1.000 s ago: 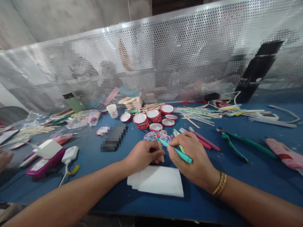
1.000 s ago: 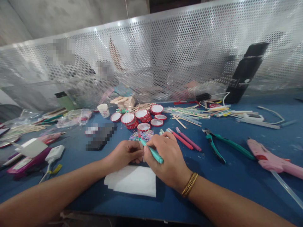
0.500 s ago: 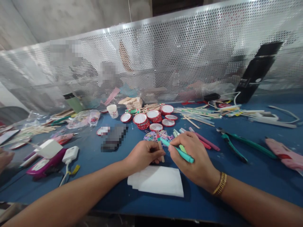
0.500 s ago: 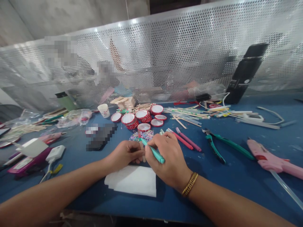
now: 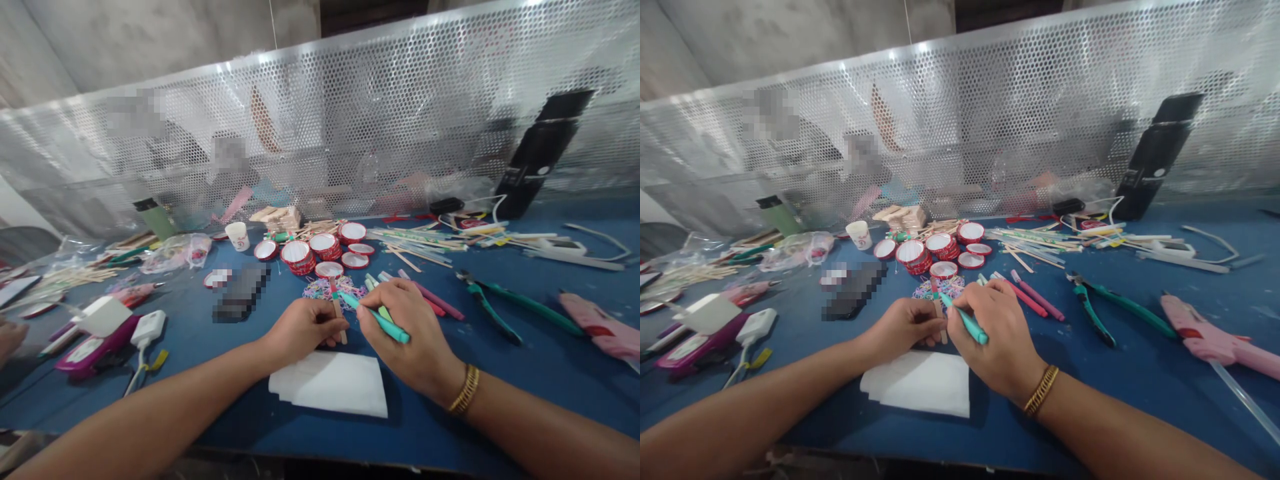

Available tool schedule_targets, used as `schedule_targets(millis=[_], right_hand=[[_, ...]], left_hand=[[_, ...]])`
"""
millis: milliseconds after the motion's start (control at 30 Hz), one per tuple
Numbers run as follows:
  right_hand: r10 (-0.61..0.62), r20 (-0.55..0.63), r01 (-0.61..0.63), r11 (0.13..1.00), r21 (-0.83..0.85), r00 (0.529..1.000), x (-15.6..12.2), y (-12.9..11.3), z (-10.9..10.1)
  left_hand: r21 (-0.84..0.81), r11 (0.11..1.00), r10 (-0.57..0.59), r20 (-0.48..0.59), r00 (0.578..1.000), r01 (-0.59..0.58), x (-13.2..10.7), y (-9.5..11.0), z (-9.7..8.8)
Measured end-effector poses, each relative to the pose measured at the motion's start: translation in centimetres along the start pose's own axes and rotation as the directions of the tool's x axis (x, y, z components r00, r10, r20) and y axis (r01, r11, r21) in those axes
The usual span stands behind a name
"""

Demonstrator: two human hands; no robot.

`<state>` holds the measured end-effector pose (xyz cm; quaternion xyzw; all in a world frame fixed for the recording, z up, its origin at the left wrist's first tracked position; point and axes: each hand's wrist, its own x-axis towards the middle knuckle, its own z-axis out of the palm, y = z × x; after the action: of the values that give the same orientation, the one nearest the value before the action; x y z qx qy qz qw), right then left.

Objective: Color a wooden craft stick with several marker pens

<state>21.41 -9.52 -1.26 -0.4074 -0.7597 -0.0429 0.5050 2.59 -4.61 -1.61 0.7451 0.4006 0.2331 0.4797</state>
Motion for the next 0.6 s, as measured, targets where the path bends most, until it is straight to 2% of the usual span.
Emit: schedule_targets(millis=[100, 267, 467, 600], right_hand=[[0.001, -0.007, -0.001, 1.000, 0.001, 1.000, 0.01, -0.08, -0.02], [-0.004, 0.047, 0.003, 1.000, 0.021, 0.999, 0.05, -0.13, 0.07], [0.004, 0.009, -0.004, 1.000, 0.002, 1.000, 0.07, -0.04, 0.06], [-0.007, 0.035, 0.007, 1.000, 0.019, 0.999, 0.01, -0.15, 0.02]], left_hand=[[-0.008, 1.000, 0.005, 0.000, 1.000, -0.005, 0.00, 0.05, 0.03], [-0.009, 1.000, -0.016, -0.004, 1.000, 0.016, 0.03, 0.09, 0.06], [0.014, 1.000, -0.001, -0.004, 1.000, 0.001, 0.11, -0.19, -0.04], [0.013, 1.000, 0.003, 0.004, 1.000, -0.003, 0.09, -0.19, -0.05]])
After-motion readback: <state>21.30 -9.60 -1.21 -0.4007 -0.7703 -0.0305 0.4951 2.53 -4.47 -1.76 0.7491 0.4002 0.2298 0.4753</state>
